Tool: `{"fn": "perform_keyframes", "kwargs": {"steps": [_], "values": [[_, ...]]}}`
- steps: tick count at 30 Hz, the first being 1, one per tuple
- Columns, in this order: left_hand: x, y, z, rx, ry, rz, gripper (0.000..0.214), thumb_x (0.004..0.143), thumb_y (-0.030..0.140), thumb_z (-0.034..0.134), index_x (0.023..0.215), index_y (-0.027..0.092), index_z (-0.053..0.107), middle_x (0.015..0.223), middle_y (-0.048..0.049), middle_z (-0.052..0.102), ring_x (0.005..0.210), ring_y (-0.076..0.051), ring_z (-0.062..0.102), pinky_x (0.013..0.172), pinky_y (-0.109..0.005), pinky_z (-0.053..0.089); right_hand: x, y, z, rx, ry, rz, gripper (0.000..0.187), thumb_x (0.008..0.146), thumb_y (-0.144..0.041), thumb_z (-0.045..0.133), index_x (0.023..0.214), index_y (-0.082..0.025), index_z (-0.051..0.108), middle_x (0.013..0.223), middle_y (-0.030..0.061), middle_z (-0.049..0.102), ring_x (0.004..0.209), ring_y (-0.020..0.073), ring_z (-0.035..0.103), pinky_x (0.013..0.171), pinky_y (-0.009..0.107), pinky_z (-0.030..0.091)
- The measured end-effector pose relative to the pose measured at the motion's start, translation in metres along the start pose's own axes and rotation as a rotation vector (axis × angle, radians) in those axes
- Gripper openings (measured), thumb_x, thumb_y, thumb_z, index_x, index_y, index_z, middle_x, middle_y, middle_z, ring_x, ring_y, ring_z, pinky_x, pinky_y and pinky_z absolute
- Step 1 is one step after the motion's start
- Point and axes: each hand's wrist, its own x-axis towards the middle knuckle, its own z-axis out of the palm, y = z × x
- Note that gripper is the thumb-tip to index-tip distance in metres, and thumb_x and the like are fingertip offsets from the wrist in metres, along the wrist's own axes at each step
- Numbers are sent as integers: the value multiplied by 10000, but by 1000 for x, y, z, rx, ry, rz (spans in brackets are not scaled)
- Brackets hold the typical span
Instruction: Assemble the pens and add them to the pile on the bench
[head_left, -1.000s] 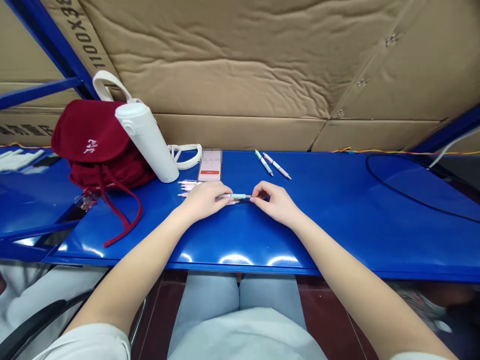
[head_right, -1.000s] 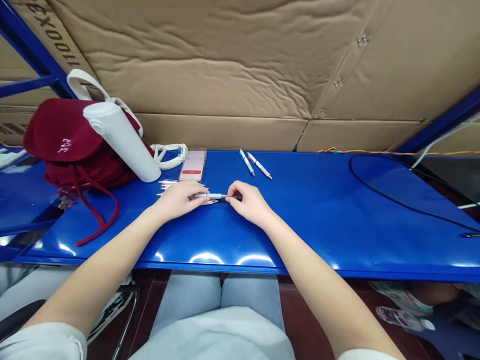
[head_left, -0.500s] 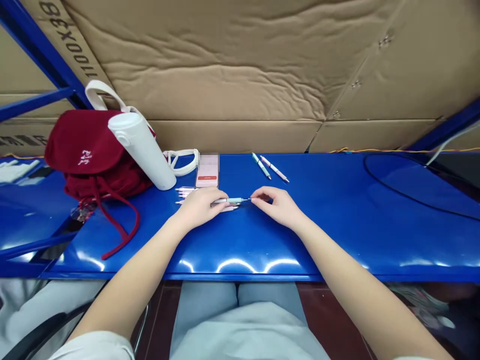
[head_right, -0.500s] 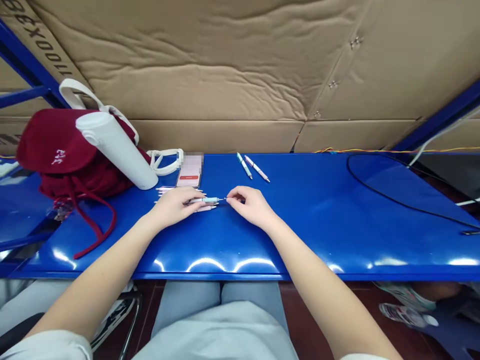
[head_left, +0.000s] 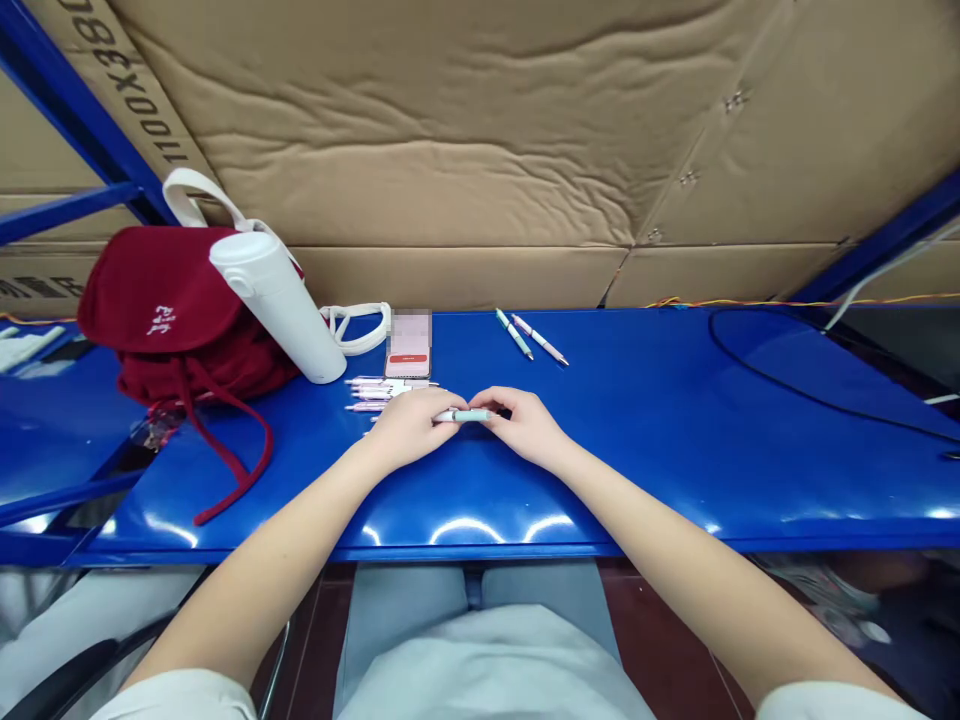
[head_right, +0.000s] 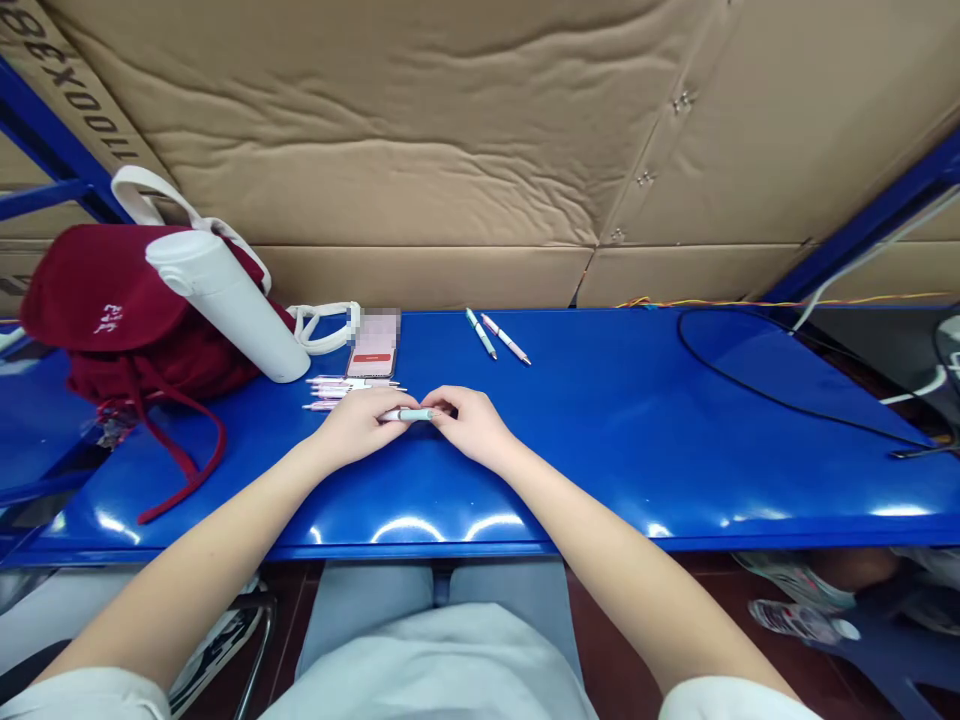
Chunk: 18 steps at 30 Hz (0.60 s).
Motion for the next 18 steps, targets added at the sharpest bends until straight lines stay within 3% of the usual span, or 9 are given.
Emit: {"fn": "perform_keyframes", "kwargs": {"steps": [18], "values": [[0,-1,4,35,-22,-5,205,810,169,497,923,204,664,885,-22,682,810,-179,610,736,-293,471,-3,3,-2,-122,-6,-54,145,776,-119,544,818,-195,661,840,20,697,798,164,617,748,292,457]]}}
